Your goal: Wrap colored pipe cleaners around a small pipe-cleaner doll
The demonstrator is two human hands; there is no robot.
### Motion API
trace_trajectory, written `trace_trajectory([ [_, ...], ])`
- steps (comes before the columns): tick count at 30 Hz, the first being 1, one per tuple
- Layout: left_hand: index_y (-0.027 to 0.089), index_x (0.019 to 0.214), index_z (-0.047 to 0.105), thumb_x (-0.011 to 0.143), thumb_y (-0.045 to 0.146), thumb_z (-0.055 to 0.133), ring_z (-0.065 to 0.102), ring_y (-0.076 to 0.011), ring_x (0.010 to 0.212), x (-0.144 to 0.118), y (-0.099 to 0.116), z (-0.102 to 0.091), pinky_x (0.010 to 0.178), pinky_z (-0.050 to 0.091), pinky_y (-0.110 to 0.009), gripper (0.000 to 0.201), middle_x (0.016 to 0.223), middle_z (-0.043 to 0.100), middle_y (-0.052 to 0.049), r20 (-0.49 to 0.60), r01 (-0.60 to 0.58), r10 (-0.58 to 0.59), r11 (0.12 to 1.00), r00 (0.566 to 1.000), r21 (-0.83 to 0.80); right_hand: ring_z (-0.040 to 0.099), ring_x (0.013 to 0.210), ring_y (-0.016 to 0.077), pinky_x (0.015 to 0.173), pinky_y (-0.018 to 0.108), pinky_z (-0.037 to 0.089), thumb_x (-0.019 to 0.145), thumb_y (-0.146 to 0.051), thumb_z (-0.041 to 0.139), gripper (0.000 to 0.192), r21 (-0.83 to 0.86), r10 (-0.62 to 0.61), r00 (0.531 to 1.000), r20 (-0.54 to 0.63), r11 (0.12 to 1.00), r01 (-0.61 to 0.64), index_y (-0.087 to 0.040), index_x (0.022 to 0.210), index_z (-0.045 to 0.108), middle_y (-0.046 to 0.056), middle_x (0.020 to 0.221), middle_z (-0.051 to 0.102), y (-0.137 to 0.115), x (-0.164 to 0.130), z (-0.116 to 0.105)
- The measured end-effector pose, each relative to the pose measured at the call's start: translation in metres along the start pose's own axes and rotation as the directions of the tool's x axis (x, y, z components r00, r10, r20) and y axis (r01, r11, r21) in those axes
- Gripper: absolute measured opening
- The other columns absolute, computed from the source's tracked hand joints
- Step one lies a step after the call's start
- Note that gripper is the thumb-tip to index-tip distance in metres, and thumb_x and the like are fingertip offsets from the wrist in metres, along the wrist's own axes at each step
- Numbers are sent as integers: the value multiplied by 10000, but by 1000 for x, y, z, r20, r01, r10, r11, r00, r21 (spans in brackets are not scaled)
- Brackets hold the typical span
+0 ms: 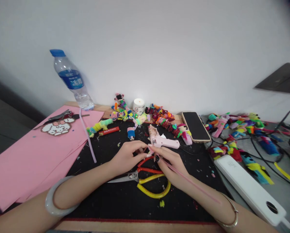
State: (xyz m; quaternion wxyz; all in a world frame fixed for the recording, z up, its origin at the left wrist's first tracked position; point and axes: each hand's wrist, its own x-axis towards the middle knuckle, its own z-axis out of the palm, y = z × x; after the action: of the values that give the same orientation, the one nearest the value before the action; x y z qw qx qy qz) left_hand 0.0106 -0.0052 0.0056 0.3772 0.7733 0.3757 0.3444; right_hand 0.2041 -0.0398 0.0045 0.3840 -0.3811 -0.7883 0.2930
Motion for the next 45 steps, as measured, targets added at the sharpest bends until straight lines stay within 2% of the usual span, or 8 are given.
trace_trajectory([
  [22,142,758,623,784,193,582,523,-101,616,0,3,2,574,429,-196,70,695,602,-9,3,-14,13,1000,1000,7,587,1032,172,879,308,483,830,-49,428,465,5,-20,1000,-8,1000,20,-250,1232,549,55,1134,622,3,-2,0],
  [29,141,815,634,761,174,603,539,-104,638,1,0,1,589,442,-203,70,739,613,-17,4,62,-61,997,998,-44,568,1042,187,896,329,467,854,-89,430,455,-6,-14,1000,12,1000,14,-248,1276,497,63,1141,604,1,-4,-1],
  [32,151,877,634,770,197,596,559,-112,671,1,-2,1,602,457,-211,123,794,632,-26,12,80,-79,994,997,-72,587,940,181,837,312,483,863,-129,446,452,2,4,1000,5,1000,-4,-239,1301,448,67,1100,604,-1,-5,-1],
  [34,155,915,632,777,216,593,571,-120,701,1,-3,1,619,469,-219,156,836,640,-35,15,79,-78,993,997,-90,588,783,154,716,275,500,862,-150,455,454,45,38,999,-14,998,-38,-228,1307,410,53,992,611,-1,-7,0],
  [37,159,942,629,778,231,597,582,-128,723,1,-3,1,632,478,-227,181,871,646,-43,17,85,-83,990,996,-115,518,626,122,574,237,458,845,-161,476,441,121,77,995,-56,990,-70,-236,1271,388,19,871,582,2,-8,3],
  [41,155,960,622,776,213,600,594,-142,785,2,-2,1,677,489,-241,194,920,645,-54,20,99,-97,983,995,-156,483,621,118,568,237,424,827,-160,499,326,182,128,987,-99,977,-108,-236,1135,422,13,864,553,6,-9,5],
  [45,145,971,612,771,204,609,594,-143,805,2,-2,2,706,496,-254,209,948,637,-64,27,110,-106,971,994,-211,459,599,113,538,223,384,826,-163,506,130,172,191,977,-96,970,-173,-219,933,459,-17,751,500,5,-9,5],
])
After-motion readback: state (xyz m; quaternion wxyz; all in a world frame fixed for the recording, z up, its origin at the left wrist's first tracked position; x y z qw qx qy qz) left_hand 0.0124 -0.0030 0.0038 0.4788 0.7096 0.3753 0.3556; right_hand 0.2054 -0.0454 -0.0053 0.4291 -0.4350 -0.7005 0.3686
